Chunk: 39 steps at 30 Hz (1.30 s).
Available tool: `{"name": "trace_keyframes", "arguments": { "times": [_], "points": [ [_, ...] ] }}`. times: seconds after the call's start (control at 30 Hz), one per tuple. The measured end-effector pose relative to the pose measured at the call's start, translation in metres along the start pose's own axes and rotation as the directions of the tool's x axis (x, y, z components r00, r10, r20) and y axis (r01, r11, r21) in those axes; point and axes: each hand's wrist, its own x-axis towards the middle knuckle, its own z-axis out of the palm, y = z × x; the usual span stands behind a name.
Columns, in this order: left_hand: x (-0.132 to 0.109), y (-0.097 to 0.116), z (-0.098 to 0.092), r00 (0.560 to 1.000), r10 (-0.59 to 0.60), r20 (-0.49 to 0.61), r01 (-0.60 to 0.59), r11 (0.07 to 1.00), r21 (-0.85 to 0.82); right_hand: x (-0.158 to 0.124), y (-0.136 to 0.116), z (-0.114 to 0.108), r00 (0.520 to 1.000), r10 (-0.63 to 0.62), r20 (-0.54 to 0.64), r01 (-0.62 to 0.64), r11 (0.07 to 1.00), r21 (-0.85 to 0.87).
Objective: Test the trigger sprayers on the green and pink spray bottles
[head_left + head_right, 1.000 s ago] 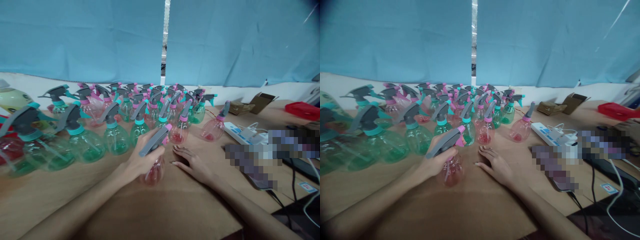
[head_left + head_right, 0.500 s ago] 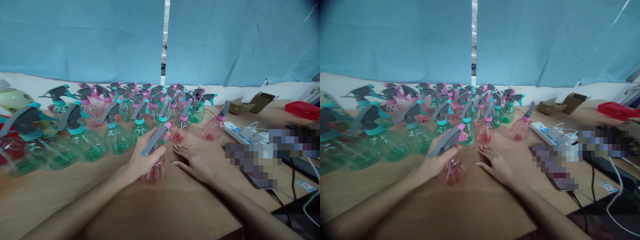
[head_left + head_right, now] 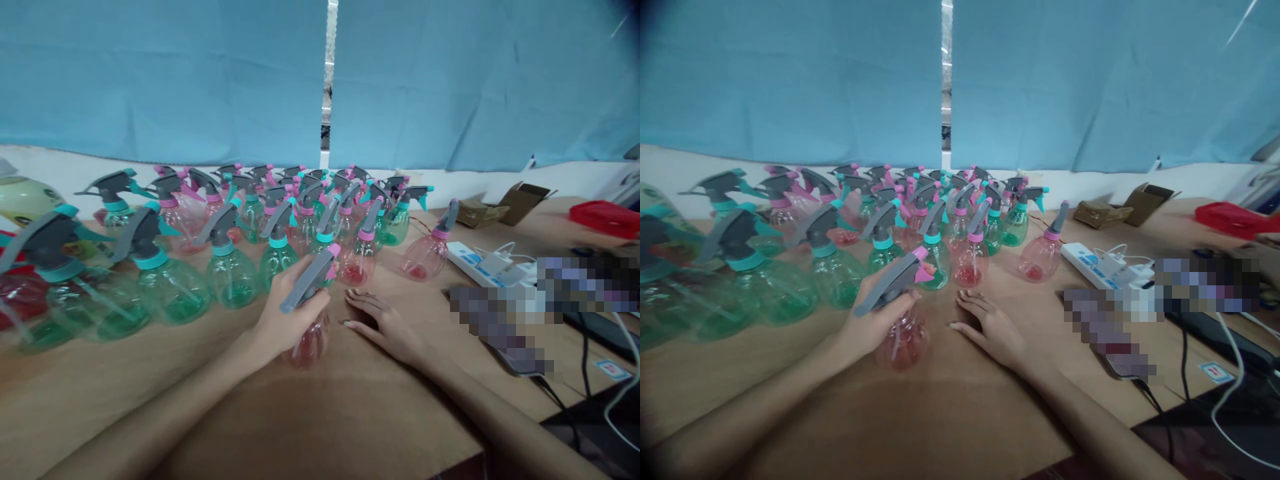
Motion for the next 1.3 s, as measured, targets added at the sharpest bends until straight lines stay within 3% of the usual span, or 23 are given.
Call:
{"name": "trace_keyframes", "arguments": {
  "times": [0.93,1.3],
  "points": [
    [0.0009,-0.0018,-0.0005,1.0,0.009,0.006,-0.008,0.998,-0.067,0.0003,0.0017,0.0001,1.0,-0.017,0.001,0.017,1.0,0.008],
    [0.005,-0.0023,-0.0049,0.996,0.05,0.069,-0.048,0.998,-0.033,0.0003,0.0006,-0.0006,1.0,-0.013,0.001,0.013,1.0,0.003]
  ]
}}
